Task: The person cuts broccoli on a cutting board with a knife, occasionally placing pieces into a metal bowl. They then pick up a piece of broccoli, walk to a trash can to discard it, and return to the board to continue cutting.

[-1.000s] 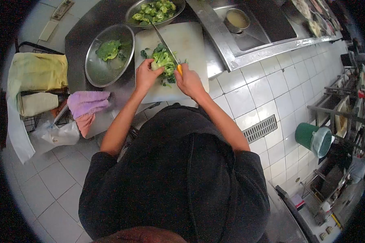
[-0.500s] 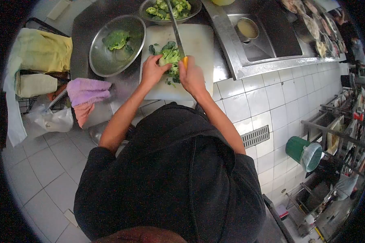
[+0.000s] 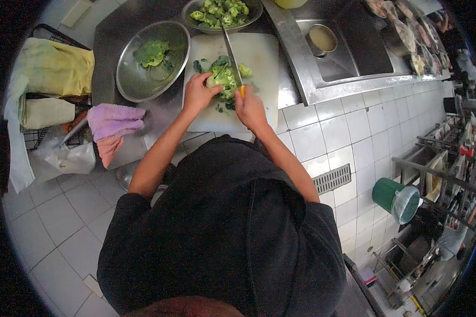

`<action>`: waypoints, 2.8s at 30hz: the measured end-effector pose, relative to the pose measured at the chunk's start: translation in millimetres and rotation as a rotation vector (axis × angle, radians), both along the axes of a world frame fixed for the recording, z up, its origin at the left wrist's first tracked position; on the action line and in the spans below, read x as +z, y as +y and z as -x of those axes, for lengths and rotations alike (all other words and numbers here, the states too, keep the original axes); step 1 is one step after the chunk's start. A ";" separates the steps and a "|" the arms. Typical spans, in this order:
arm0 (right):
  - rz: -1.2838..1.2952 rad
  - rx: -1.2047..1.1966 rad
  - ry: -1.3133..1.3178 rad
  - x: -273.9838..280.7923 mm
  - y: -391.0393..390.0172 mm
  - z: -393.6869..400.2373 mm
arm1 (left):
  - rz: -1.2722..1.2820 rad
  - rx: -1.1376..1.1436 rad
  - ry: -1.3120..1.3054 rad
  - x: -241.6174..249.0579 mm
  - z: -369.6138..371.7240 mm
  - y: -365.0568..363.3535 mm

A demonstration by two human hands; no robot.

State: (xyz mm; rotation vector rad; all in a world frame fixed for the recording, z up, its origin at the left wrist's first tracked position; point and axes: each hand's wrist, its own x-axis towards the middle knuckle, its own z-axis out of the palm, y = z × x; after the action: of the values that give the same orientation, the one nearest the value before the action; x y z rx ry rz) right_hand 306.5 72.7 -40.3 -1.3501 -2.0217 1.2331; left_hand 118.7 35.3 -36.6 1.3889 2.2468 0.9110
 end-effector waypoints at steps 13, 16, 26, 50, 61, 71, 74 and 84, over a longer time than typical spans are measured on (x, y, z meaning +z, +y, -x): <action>-0.104 -0.079 0.010 -2.5 -8.8 -41.1 | -0.014 -0.173 0.019 2.8 -3.7 7.0; -0.086 -0.044 0.033 5.3 -6.0 -28.5 | 0.012 -0.195 0.038 9.6 -10.9 10.2; -0.188 0.047 0.008 -16.5 9.0 12.4 | -0.010 -0.211 0.077 10.4 -10.1 8.9; -0.073 -0.120 -0.065 -33.5 14.4 -25.4 | -0.108 -0.236 0.263 14.3 -9.2 -14.9; 0.054 -0.161 -0.116 17.0 -7.0 -116.0 | 0.123 -0.336 0.194 34.1 -66.3 68.5; 0.131 -0.141 -0.277 6.5 -36.6 -161.4 | 0.262 -0.470 0.489 -28.5 -64.5 151.9; 0.177 -0.084 -0.346 -2.6 -39.8 -167.7 | 0.160 -0.524 0.442 -26.4 -49.4 150.8; 0.099 0.031 -0.389 42.2 -36.5 -167.5 | 0.109 -0.501 0.328 -57.1 -13.9 158.1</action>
State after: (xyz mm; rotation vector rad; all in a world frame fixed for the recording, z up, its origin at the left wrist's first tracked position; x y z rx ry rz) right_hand 474.0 36.1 1.9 -1.7238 -2.2686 1.1674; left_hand 132.6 193.4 -93.7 2.0343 1.9620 0.4101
